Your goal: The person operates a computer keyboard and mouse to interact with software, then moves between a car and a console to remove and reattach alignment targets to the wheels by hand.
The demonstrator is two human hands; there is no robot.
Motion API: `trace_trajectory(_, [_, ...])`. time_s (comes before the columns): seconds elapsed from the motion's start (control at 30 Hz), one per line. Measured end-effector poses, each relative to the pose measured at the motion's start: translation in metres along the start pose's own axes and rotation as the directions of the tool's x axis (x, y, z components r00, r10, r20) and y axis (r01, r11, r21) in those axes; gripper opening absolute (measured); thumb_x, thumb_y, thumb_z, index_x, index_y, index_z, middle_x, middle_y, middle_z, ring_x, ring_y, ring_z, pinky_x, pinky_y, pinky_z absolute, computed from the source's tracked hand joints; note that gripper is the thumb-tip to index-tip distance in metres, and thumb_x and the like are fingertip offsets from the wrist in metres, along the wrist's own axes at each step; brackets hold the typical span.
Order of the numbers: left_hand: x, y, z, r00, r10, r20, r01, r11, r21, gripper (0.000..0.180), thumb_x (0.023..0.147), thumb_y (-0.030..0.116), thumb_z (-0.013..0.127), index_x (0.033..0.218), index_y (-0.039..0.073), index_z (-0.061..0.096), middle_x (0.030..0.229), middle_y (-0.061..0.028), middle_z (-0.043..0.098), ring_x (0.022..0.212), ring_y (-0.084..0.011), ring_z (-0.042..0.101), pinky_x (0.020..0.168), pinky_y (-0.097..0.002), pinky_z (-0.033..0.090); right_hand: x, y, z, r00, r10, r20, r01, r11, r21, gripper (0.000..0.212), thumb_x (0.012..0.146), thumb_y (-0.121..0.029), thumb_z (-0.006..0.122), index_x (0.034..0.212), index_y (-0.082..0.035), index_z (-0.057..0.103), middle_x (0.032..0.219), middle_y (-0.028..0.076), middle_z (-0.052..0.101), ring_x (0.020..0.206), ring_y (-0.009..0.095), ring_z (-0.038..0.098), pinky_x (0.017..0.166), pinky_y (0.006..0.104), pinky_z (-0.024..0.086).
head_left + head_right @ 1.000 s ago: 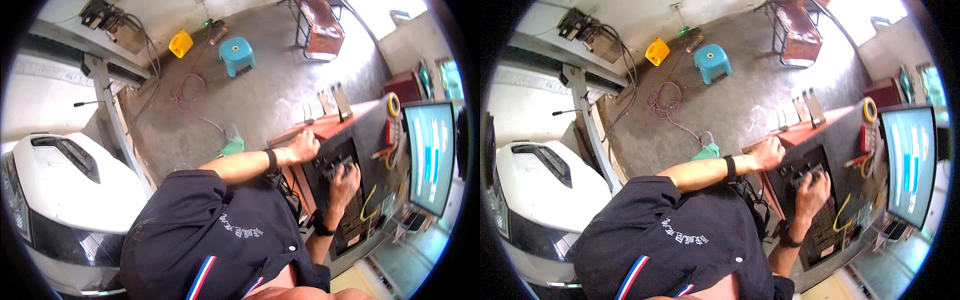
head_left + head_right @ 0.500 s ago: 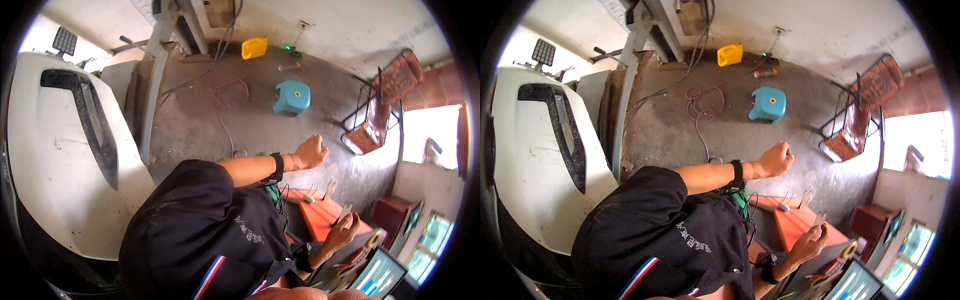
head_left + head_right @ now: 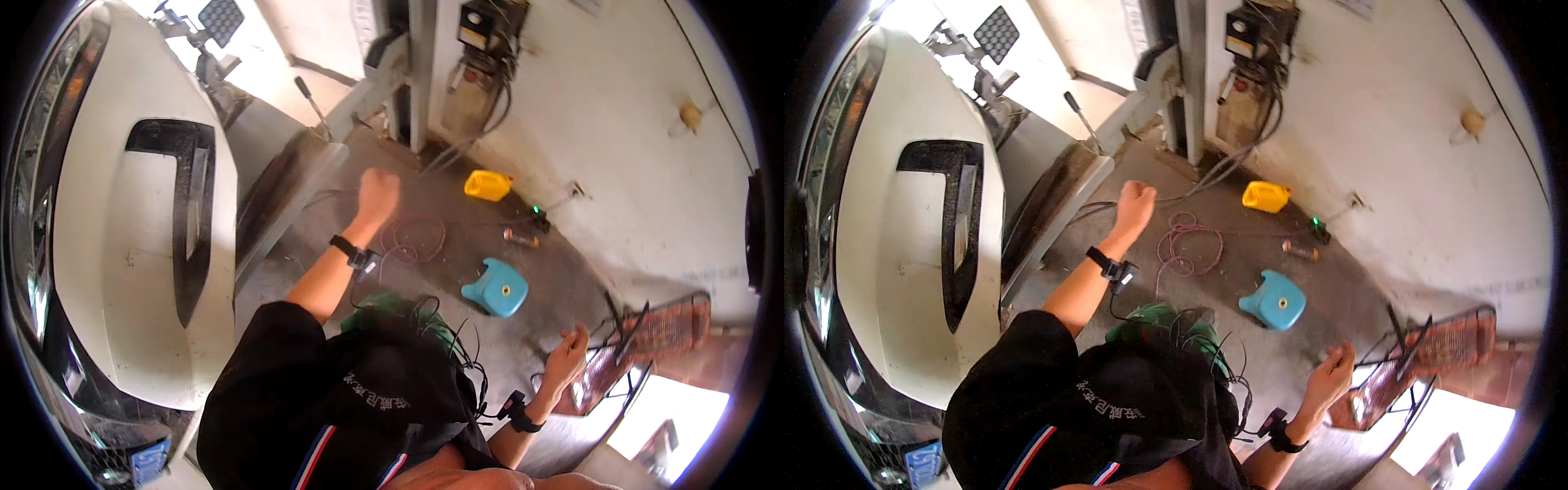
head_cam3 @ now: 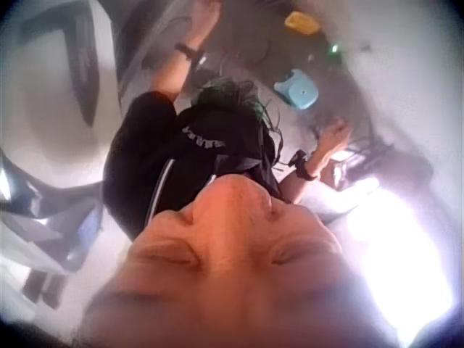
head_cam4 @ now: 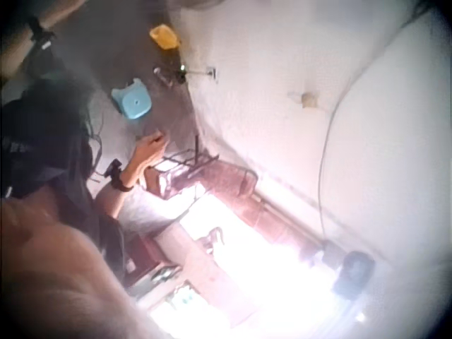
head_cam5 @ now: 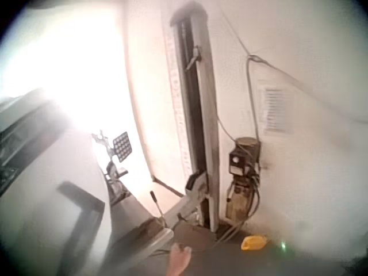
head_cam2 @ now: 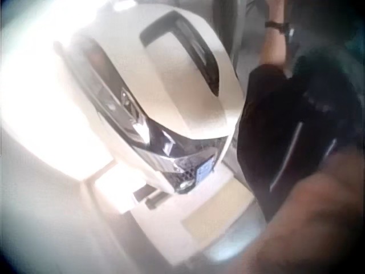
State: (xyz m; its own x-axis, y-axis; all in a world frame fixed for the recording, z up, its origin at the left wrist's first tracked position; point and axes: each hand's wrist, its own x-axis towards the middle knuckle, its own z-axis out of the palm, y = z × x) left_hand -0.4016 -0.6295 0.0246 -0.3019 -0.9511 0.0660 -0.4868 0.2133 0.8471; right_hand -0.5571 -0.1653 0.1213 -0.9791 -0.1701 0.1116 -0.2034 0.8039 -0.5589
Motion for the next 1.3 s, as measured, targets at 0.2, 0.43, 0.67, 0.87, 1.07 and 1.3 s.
trace_trajectory(0.2, [0.056, -0.05, -0.058, 0.946, -0.115, -0.304, 0.15, 0.984, 0.097, 0.031, 0.085, 0.023, 0.058, 0.093, -0.007, 0.06, 0.1, -0.0303, 0.061, 0.098, -0.0444, 0.06, 0.085, -0.049, 0.046, 0.127, -0.114, 0.09, 0.853, -0.483, 0.197, 0.477, 0.875, 0.083, 0.033, 0.094, -0.014, 0.057, 0.124, -0.001, 0.059, 0.116, 0.019, 0.067, 0.107, 0.036, 0.063, 0.092, 0.0438, 0.049])
trace_trajectory(0.43, [0.11, -0.138, -0.079, 0.847, -0.291, -0.446, 0.399, 0.901, 0.171, 0.032, 0.088, 0.029, 0.056, 0.092, -0.002, 0.059, 0.09, -0.0205, 0.065, 0.087, -0.039, 0.062, 0.079, -0.047, 0.048, 0.174, -0.306, 0.227, 0.499, -0.802, 0.328, 0.672, 0.597, 0.439, 0.037, 0.09, -0.021, 0.063, 0.121, 0.0, 0.059, 0.112, 0.022, 0.065, 0.105, 0.04, 0.062, 0.092, 0.0464, 0.049])
trace_trajectory(0.67, [0.126, -0.105, -0.062, 0.666, -0.493, -0.56, 0.708, 0.655, 0.265, 0.034, 0.089, 0.035, 0.048, 0.089, 0.005, 0.063, 0.094, -0.0209, 0.069, 0.091, -0.043, 0.065, 0.08, -0.0498, 0.05, 0.144, -0.482, 0.381, 0.093, -0.983, 0.158, 0.685, 0.179, 0.706, 0.04, 0.086, -0.021, 0.066, 0.12, -0.002, 0.058, 0.114, 0.021, 0.066, 0.107, 0.039, 0.062, 0.094, 0.0468, 0.048])
trace_trajectory(0.87, [0.132, -0.106, -0.047, 0.673, -0.364, -0.644, 0.686, 0.633, 0.358, 0.025, 0.088, 0.027, 0.051, 0.08, 0.005, 0.06, 0.087, -0.0196, 0.067, 0.083, -0.0418, 0.064, 0.07, -0.0509, 0.05, 0.093, -0.613, 0.481, -0.28, -0.959, 0.049, 0.75, -0.187, 0.634, 0.044, 0.085, -0.021, 0.064, 0.125, -0.003, 0.058, 0.139, 0.014, 0.054, 0.133, 0.03, 0.046, 0.108, 0.0496, 0.034])
trace_trajectory(1.07, [0.134, -0.115, -0.045, 0.611, -0.239, -0.755, 0.698, 0.613, 0.37, 0.024, 0.089, 0.024, 0.053, 0.074, 0.005, 0.053, 0.079, -0.018, 0.063, 0.075, -0.0402, 0.061, 0.064, -0.0508, 0.047, 0.083, -0.667, 0.549, -0.551, -0.72, 0.423, 0.829, -0.415, 0.374, 0.029, 0.09, -0.021, 0.058, 0.112, -0.009, 0.072, 0.132, 0.009, 0.062, 0.128, 0.025, 0.054, 0.103, 0.0467, 0.042])
trace_trajectory(1.3, [0.136, -0.119, -0.042, 0.621, -0.211, -0.755, 0.698, 0.586, 0.411, 0.02, 0.088, 0.021, 0.052, 0.076, 0.005, 0.053, 0.08, -0.0184, 0.06, 0.077, -0.0416, 0.059, 0.065, -0.0529, 0.047, 0.15, -0.645, 0.582, -0.426, -0.639, 0.641, 0.904, -0.322, 0.28, 0.021, 0.087, -0.021, 0.059, 0.091, -0.016, 0.079, 0.1, 0.008, 0.075, 0.095, 0.024, 0.072, 0.071, 0.0392, 0.056])
